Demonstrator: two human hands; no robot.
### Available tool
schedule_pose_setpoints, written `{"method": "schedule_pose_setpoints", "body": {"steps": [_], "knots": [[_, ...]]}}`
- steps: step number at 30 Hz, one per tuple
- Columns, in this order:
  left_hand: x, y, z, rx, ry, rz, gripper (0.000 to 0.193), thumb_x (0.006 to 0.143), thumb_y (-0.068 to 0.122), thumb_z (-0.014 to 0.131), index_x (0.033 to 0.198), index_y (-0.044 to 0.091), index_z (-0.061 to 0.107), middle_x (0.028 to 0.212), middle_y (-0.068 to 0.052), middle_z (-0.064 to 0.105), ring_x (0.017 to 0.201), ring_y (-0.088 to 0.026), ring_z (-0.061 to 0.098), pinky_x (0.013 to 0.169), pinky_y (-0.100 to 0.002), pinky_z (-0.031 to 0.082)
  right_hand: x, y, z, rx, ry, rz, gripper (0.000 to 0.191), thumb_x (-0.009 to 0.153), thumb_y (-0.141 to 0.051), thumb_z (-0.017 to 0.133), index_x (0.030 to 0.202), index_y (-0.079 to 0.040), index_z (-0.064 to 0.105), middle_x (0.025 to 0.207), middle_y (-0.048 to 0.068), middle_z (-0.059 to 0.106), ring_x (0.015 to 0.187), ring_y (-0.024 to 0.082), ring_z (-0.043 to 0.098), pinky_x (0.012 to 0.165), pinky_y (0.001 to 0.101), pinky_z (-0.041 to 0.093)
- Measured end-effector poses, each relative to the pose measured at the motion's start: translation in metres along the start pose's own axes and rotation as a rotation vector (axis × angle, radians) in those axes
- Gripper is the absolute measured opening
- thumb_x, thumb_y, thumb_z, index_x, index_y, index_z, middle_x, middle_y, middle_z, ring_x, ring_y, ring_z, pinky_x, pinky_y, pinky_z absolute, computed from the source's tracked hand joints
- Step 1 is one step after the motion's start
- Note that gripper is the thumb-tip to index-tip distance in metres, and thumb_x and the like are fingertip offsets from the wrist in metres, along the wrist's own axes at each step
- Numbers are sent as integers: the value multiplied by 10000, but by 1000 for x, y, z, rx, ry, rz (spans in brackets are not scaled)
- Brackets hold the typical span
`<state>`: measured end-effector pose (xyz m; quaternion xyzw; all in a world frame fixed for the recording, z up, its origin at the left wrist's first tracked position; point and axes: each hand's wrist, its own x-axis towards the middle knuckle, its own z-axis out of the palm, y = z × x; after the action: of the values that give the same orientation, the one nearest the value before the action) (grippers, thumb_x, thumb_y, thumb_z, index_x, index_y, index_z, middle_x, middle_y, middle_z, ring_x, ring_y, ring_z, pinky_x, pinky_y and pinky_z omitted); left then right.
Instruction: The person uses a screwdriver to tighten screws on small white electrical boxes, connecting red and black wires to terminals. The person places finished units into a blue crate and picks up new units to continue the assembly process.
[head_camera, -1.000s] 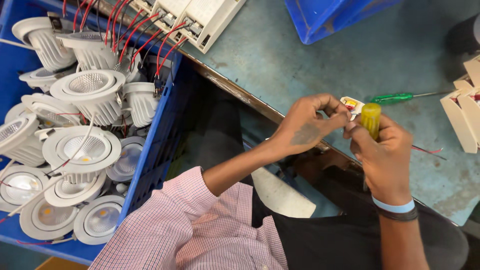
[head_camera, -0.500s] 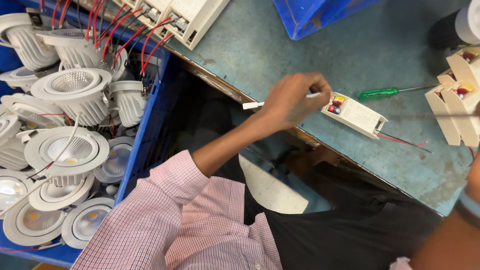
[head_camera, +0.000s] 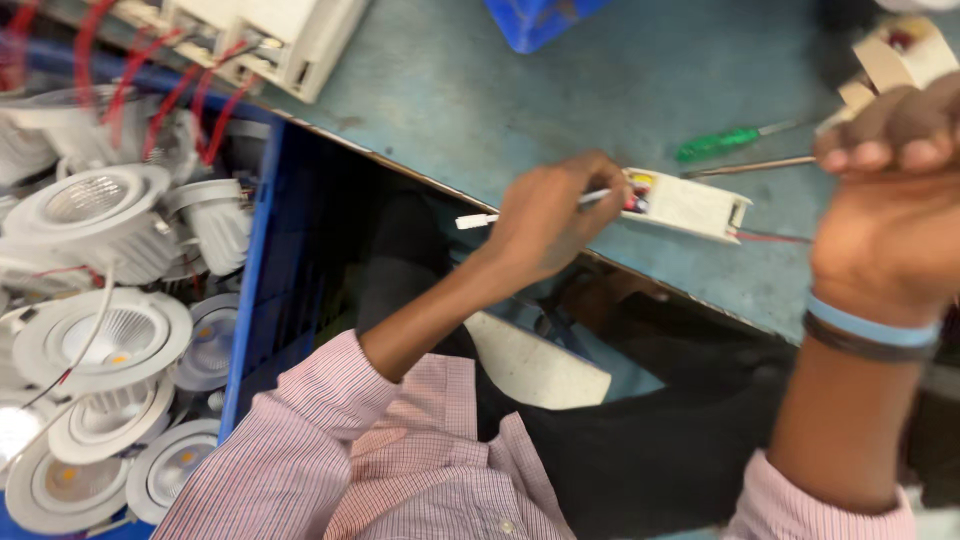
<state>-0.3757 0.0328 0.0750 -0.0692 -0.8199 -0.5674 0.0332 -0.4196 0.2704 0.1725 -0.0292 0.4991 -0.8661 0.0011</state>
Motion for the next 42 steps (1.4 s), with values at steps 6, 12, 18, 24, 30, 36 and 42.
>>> {"method": "schedule_pose_setpoints", "body": {"steps": [6, 12, 18, 24, 30, 36, 42], "knots": [[-4, 0, 5, -27, 41, 34, 122, 925, 205, 706, 989, 103, 723, 992, -77, 771, 876, -295, 751, 760, -388, 576, -14, 15, 8, 600, 109, -68, 623, 1134, -533, 262, 771, -27, 266, 543, 88, 221, 403, 188, 177, 395, 336, 165], [3, 10, 10, 32, 50, -56, 141, 924, 222, 721, 980, 92, 726, 978, -63, 777, 773, -268, 743, 675, -381, 551, -8, 25, 8, -112, -209, -280, 670, 1144, -617, 379, 794, -54, 282, 580, 70, 238, 442, 161, 174, 450, 329, 183], [6, 11, 15, 104, 77, -41, 140, 917, 230, 727, 956, 96, 715, 997, -60, 769, 706, -252, 731, 624, -388, 535, -2, 40, 2, -315, -296, -347, 602, 1113, -619, 423, 871, -75, 332, 539, 38, 229, 433, 140, 170, 442, 314, 196], [6, 12, 16, 130, 85, -23, 132, 932, 227, 721, 952, 97, 706, 995, -51, 761, 695, -245, 729, 612, -389, 530, 3, 50, -2, -265, -312, -309, 578, 1107, -600, 466, 854, -98, 329, 551, 27, 227, 410, 115, 154, 446, 304, 186], [7, 11, 17, 149, 81, -14, 129, 927, 215, 723, 950, 90, 703, 995, -49, 760, 677, -244, 723, 600, -389, 522, 5, 52, -4, -251, -313, -299, 582, 1102, -602, 471, 855, -96, 326, 547, 21, 228, 405, 106, 153, 445, 300, 182], [7, 8, 19, 169, 82, 20, 132, 944, 222, 717, 965, 93, 705, 1006, -50, 756, 735, -265, 734, 624, -397, 536, 8, 54, 0, -203, -261, -292, 578, 1119, -579, 463, 842, -92, 326, 545, 18, 218, 425, 122, 169, 443, 305, 181], [9, 12, 23, 226, 76, 92, 140, 972, 214, 685, 1000, 79, 706, 1010, -80, 742, 789, -319, 721, 654, -435, 530, 7, 53, 7, -147, -192, -286, 570, 1125, -537, 496, 805, -104, 307, 568, -14, 189, 410, 97, 149, 442, 303, 180]]}}
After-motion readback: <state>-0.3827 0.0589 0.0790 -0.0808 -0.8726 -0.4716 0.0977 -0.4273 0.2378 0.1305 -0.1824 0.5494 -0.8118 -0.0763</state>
